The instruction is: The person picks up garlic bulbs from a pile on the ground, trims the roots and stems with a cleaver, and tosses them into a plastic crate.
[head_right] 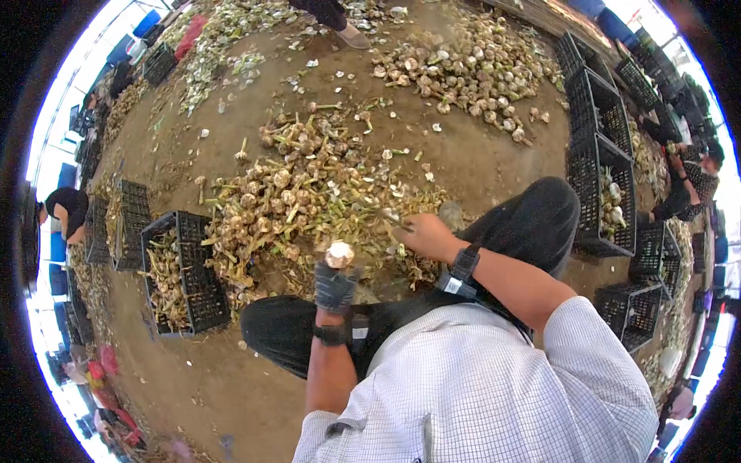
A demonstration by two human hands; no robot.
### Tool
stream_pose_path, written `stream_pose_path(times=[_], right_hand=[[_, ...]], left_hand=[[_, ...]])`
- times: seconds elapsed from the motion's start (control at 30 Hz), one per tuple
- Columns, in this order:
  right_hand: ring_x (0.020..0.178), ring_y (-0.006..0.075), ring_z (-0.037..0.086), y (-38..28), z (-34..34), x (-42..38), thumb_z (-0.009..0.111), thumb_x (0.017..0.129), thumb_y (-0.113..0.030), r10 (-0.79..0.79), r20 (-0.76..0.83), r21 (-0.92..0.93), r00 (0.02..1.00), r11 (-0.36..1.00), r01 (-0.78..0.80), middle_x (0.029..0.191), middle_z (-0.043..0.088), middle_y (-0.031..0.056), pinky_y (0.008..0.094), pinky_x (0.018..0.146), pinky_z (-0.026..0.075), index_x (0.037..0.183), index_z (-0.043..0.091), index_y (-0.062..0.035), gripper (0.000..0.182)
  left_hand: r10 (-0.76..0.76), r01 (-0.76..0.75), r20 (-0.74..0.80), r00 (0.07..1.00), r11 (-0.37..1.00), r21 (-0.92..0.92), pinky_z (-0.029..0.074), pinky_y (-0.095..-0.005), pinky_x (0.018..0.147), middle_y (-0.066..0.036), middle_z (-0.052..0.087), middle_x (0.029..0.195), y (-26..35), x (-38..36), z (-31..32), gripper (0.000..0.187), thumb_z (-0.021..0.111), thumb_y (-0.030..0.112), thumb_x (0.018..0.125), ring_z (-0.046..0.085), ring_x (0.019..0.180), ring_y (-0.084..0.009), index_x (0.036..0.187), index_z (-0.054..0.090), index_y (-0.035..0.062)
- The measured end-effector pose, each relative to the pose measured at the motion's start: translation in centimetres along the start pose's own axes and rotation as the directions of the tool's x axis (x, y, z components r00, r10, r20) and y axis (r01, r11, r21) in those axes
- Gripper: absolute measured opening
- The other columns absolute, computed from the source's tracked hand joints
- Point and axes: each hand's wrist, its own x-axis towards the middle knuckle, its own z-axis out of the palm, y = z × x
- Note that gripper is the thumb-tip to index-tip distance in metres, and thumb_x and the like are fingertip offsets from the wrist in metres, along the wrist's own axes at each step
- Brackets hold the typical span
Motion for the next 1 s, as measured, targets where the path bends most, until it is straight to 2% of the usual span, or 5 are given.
stream_pose_path(times=[0.43,0.5,0.83,0.9,1.0], right_hand=[[0.083,0.0234,0.061,-6.9,0.0,-0.8,0.078,0.073,-0.023,-0.015,-0.049,0.28,0.999,0.96,0.028,0.089,0.062,0.0103,0.0344,0.077,0.048,0.101,0.061,-0.0029,0.038],[0.082,0.0265,0.06,-7.1,0.4,-0.4,0.077,0.071,-0.017,-0.354,-0.197,0.1,0.914,0.92,0.378,0.089,0.061,0.0098,0.0358,0.075,0.049,0.099,0.061,-0.0025,0.035],[0.075,0.0367,0.055,-4.0,0.1,-1.2,0.068,0.074,-0.014,-0.325,-0.15,0.035,0.934,0.942,0.334,0.081,0.053,0.0173,0.0446,0.066,0.044,0.08,0.056,0.0018,0.02],[0.075,0.0377,0.056,-3.7,-0.2,-1.2,0.066,0.075,-0.018,-0.31,-0.095,-0.022,0.946,0.951,0.309,0.081,0.055,0.0195,0.0448,0.067,0.045,0.084,0.058,0.0024,0.024],[0.077,0.0371,0.061,-3.1,-0.4,-0.7,0.065,0.077,-0.024,-0.14,0.097,-0.186,0.985,0.97,0.156,0.084,0.062,0.0217,0.0422,0.071,0.049,0.092,0.062,0.0032,0.031]], left_hand=[[0.166,-0.527,0.574,0.802,0.648,0.549,0.049,-0.0373,0.084,-0.009,0.065,0.106,-4.3,-0.8,0.8,0.035,0.071,0.018,0.08,0.061,0.098,-0.0215,0.111,0.06,0.0054],[-0.112,0.255,0.378,0.919,0.899,-0.355,0.048,-0.0366,0.084,-0.008,0.064,0.106,-3.8,-0.5,1.8,0.032,0.069,0.019,0.083,0.059,0.101,-0.0202,0.111,0.06,0.0075],[-0.393,0.561,0.454,0.8,0.759,-0.331,0.052,-0.0347,0.082,-0.008,0.064,0.106,-1.1,0.3,1.2,0.031,0.065,0.014,0.086,0.062,0.093,-0.0205,0.114,0.058,0.0053],[-0.013,-0.059,0.364,0.931,0.981,0.187,0.053,-0.0347,0.082,-0.009,0.064,0.11,-3.7,0.5,0.8,0.031,0.066,0.013,0.084,0.063,0.097,-0.0206,0.114,0.059,0.0047],[-0.147,0.27,0.321,0.935,0.885,-0.38,0.053,-0.0354,0.083,-0.011,0.063,0.115,-4.8,-0.7,0.2,0.032,0.066,0.016,0.084,0.062,0.102,-0.0229,0.113,0.059,0.0046]])
